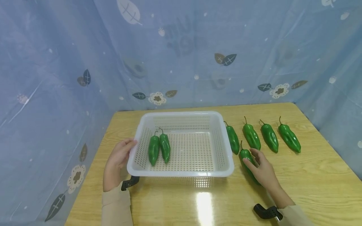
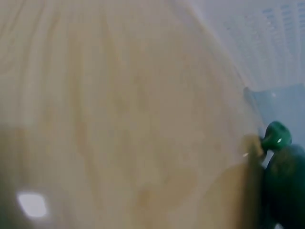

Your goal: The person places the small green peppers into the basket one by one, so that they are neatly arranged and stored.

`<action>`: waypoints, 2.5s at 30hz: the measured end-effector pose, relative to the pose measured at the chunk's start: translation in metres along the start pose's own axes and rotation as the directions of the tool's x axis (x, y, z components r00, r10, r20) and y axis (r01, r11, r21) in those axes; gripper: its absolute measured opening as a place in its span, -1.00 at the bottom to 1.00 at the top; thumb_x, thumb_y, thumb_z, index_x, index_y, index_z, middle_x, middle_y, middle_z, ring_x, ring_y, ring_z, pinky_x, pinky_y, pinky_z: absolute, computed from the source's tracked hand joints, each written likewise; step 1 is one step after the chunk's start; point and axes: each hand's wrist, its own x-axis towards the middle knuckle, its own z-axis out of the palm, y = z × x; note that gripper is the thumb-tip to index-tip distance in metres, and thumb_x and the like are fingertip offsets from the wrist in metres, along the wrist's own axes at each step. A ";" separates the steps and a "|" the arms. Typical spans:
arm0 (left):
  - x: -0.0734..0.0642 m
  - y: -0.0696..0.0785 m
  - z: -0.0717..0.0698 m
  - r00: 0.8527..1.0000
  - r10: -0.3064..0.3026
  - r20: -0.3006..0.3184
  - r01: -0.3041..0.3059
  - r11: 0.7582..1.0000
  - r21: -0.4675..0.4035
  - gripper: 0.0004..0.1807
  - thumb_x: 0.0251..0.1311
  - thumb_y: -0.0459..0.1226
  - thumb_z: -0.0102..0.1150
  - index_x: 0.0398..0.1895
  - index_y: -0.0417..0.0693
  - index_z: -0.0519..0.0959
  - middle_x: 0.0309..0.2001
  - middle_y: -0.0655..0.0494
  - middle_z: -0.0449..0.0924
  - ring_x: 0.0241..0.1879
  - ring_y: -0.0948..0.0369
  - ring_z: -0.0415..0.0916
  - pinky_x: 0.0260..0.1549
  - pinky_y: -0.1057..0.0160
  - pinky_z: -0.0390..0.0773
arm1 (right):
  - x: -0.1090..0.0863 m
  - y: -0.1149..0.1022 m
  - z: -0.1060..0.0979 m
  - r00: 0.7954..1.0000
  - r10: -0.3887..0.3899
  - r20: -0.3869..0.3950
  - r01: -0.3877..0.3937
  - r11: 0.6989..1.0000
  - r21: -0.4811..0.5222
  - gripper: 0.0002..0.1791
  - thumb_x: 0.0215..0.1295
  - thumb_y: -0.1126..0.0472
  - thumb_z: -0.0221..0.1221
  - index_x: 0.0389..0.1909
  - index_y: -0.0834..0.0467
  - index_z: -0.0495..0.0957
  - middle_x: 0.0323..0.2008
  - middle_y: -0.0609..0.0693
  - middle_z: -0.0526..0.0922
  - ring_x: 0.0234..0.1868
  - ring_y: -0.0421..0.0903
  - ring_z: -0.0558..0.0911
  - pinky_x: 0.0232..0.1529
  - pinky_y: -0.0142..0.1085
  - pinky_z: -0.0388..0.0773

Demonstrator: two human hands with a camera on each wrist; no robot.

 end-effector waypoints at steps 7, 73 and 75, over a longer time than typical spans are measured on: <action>0.000 -0.001 -0.002 1.000 0.007 0.010 -0.007 1.000 -0.005 -0.45 0.44 -0.16 -0.11 0.27 -0.46 0.22 -0.16 0.11 0.65 -0.20 0.23 0.66 -0.22 0.22 0.67 | -0.002 0.011 0.002 1.000 0.022 -0.008 -0.023 0.995 -0.100 -0.15 0.37 -0.10 0.05 0.39 0.40 -0.02 0.33 0.46 0.16 0.31 0.40 0.21 0.22 0.24 0.23; 0.002 0.000 0.000 1.000 -0.015 -0.006 0.015 1.000 -0.011 -0.43 0.43 -0.13 -0.10 0.25 -0.48 0.24 -0.17 0.05 0.66 -0.23 0.22 0.67 -0.26 0.18 0.67 | 0.023 -0.020 -0.014 0.980 0.087 -0.176 -0.101 0.992 -0.072 -0.12 0.34 -0.15 0.06 0.44 0.32 -0.02 0.22 0.43 0.32 0.08 0.28 0.43 -0.08 0.10 0.46; 0.002 0.000 0.000 1.000 -0.017 -0.006 0.017 1.000 -0.017 -0.43 0.43 -0.14 -0.10 0.25 -0.48 0.23 -0.18 0.07 0.67 -0.23 0.22 0.67 -0.27 0.19 0.67 | 0.027 -0.025 -0.015 0.980 0.085 -0.182 -0.099 0.993 -0.066 -0.12 0.34 -0.14 0.05 0.43 0.36 -0.03 0.24 0.45 0.29 0.11 0.31 0.41 -0.06 0.14 0.46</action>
